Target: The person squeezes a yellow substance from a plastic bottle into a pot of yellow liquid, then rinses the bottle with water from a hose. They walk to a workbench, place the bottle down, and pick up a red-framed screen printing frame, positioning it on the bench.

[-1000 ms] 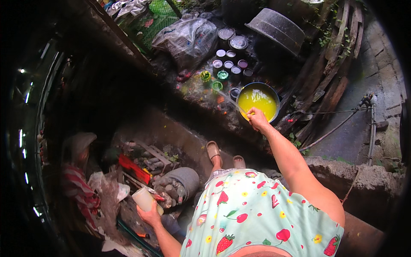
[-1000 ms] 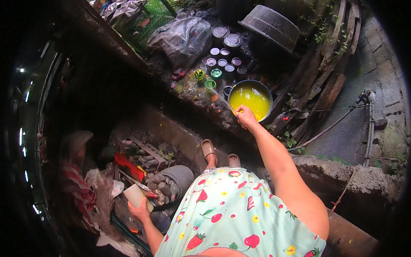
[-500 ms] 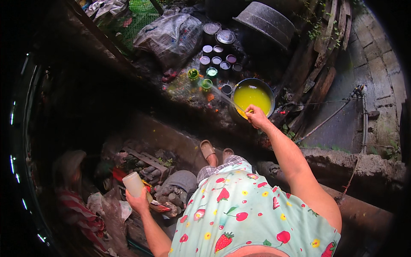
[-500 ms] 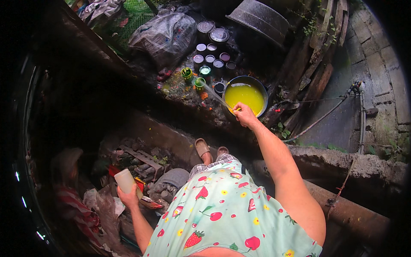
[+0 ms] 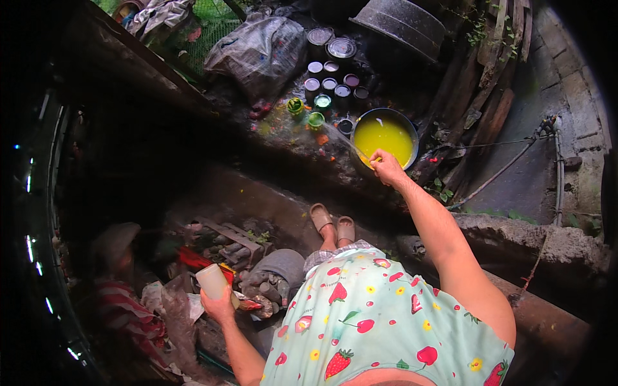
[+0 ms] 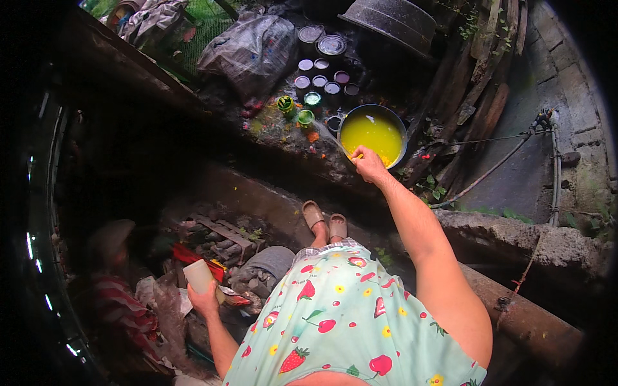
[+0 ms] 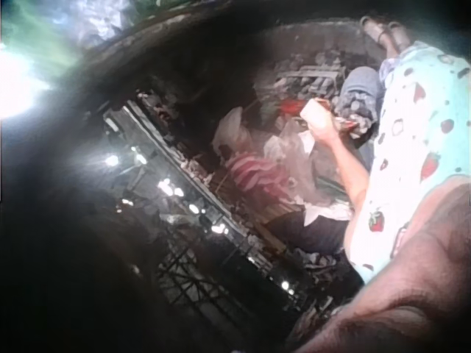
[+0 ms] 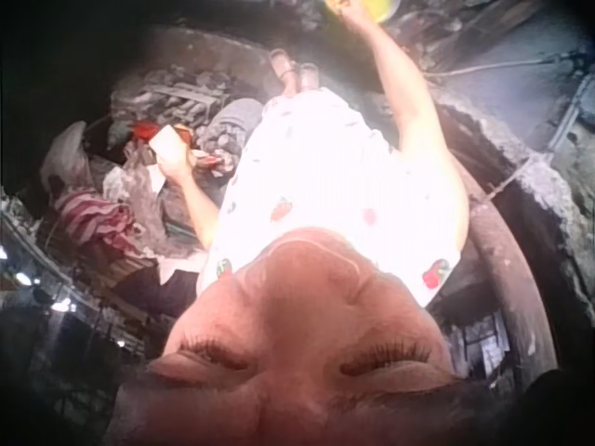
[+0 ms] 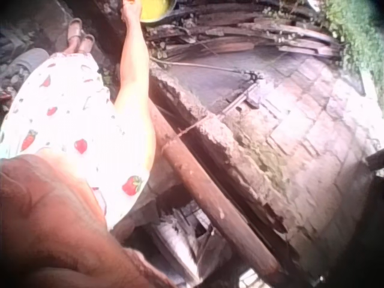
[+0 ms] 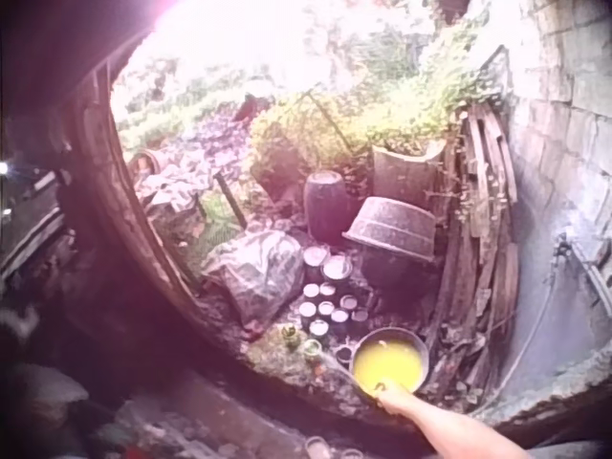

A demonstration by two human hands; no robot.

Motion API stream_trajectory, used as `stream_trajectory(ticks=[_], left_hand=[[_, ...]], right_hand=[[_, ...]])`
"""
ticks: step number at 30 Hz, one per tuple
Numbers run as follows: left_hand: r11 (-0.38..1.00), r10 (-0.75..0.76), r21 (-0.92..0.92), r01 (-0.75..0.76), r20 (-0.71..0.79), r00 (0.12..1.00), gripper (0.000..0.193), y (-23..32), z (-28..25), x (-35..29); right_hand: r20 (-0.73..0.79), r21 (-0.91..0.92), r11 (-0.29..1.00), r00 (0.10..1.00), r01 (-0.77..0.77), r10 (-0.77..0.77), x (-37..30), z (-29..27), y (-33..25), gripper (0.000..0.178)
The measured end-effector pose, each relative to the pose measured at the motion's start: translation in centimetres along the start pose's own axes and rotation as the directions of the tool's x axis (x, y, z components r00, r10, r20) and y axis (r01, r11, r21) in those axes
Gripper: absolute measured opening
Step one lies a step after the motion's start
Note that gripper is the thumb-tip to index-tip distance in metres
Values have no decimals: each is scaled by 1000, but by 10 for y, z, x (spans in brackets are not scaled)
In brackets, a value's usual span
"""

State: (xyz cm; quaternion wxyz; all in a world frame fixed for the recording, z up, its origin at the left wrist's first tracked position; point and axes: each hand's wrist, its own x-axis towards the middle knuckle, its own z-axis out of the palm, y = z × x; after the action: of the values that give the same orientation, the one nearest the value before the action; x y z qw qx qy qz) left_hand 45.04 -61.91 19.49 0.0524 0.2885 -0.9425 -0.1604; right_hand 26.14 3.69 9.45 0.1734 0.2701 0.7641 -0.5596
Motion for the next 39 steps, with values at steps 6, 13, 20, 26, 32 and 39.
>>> stream_trajectory(ticks=[6,13,20,26,32,39], left_hand=[[997,-75,-23,73,-83,994,94,-22,-14,-31],[994,-61,-89,60,-9,998,80,23,0,-25],[941,333,-213,-262,451,828,98,256,189,35],[756,452,27,-654,702,550,112,378,304,-18],[668,431,76,-740,771,469,113,341,320,-36],[862,190,221,-456,693,696,114,200,285,16]], right_hand=[[-15,-7,1000,1000,-5,4,0,-2,-1,11],[62,30,999,998,23,-25,-9,-5,5,12],[339,150,986,933,71,-119,-48,-2,-9,19],[443,-165,986,894,3,72,-70,32,21,25],[358,-595,804,897,3,261,-68,81,120,27],[440,-590,807,825,-32,355,-74,93,206,26]])
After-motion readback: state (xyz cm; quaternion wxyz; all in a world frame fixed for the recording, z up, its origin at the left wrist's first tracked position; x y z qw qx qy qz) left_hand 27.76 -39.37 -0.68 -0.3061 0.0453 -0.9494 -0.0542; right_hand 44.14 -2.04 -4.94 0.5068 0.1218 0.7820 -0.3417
